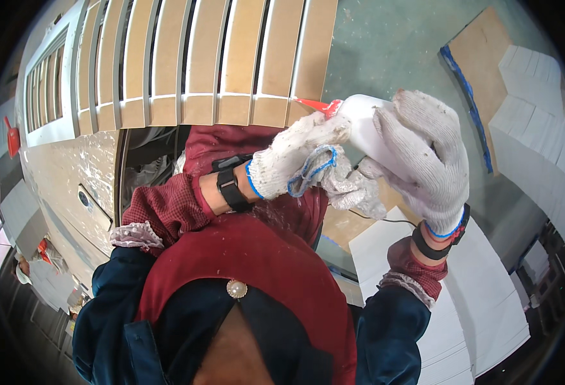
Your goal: The person applies glue from a bottle to the slats of a wooden vent cover and wipes the excess with a cloth. They then stack the vent cover onto others, pick up a new one, and repeat the process.
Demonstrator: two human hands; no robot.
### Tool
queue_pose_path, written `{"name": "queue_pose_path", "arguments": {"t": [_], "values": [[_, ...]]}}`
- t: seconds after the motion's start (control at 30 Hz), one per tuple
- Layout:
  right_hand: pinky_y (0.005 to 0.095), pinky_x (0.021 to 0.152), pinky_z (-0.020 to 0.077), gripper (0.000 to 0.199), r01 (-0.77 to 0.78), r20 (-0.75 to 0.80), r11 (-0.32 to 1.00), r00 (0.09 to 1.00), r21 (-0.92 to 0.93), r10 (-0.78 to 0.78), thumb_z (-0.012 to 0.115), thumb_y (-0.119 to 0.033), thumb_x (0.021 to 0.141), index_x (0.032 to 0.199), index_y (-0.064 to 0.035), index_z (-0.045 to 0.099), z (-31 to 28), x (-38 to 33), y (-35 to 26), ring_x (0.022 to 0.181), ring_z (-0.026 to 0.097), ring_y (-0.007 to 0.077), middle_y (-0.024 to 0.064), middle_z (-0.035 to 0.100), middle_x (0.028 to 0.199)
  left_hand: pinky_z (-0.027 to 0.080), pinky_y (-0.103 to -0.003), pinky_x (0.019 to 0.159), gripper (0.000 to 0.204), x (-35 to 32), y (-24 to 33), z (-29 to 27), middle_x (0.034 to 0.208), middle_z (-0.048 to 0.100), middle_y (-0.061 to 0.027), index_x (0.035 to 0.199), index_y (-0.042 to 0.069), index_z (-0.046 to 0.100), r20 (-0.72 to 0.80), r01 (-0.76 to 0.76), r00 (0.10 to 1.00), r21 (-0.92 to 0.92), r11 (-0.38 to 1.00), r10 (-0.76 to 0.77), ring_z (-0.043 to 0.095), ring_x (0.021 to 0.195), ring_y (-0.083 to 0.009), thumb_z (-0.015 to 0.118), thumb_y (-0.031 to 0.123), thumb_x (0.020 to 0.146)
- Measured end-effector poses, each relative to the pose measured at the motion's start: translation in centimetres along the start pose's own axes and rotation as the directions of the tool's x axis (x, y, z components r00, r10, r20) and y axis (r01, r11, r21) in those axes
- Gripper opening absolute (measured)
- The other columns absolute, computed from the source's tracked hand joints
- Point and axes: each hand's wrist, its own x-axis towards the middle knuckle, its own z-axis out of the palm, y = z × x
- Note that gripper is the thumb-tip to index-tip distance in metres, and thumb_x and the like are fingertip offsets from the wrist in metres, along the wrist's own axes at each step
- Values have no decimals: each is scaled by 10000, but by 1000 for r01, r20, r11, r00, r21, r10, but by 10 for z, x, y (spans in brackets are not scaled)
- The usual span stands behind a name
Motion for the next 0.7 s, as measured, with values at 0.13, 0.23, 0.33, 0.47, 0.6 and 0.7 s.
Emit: {"name": "queue_pose_path", "arguments": {"t": [0.13, 0.23, 0.33, 0.47, 0.6, 0.7], "values": [[432, 906, 499, 601, 10, 2, 1000, 1000, 11, -11, 855, -194, 546, 1114, -89, 690, 1, 3, 0, 1112, 577, 357, 125, 597, 1188, 484, -227, 646, 250, 17, -37, -24, 859, 575, 8, 1010, 56, 592, 187, -542, 838, 391, 744, 512, 562, 773, -57, 601, 300, 956], [436, 905, 498, 610, 10, 6, 1000, 1000, 14, -10, 852, -187, 534, 1113, -91, 688, 2, -2, 2, 1110, 577, 361, 125, 600, 1183, 486, -231, 648, 227, 5, -2, 2, 875, 571, 11, 1020, 62, 592, -50, 79, 995, -90, 993, -84, 565, 797, -60, 602, 280, 958], [441, 904, 497, 621, -19, 23, 1000, 1000, -22, 19, 849, -184, 519, 1110, -90, 685, -4, -3, -4, 1105, 579, 366, 125, 604, 1174, 486, -229, 652, 227, 1, 2, 6, 883, 578, 16, 1021, 71, 594, -13, 101, 995, -141, 985, -104, 566, 796, -58, 611, 286, 952], [442, 899, 495, 622, -20, 5, 1000, 1000, -15, 20, 849, -183, 510, 1103, -87, 690, -4, -8, -7, 1089, 583, 367, 127, 607, 1162, 486, -273, 853, 422, 6, -12, -7, 1203, 612, -38, 1314, 42, 505, 60, 133, 989, -21, 991, -132, 595, 1007, -128, 438, 339, 1022], [438, 880, 498, 622, -50, 21, 995, 998, -88, 52, 853, -181, 484, 1080, -81, 704, -9, -11, -14, 1060, 589, 365, 130, 613, 1144, 479, -272, 888, 405, 26, -53, -27, 1210, 603, -38, 1322, 50, 496, 229, -176, 965, 192, 966, 130, 585, 1031, -135, 446, 317, 1021], [458, 888, 491, 639, -72, 53, 986, 995, -148, 81, 860, -210, 514, 1104, -52, 673, -15, -21, -20, 1074, 586, 379, 154, 612, 1152, 488, -252, 848, 363, 24, -35, -17, 1149, 618, -29, 1287, 54, 516, 393, -141, 918, 205, 968, 50, 593, 981, -120, 508, 280, 1003]]}}
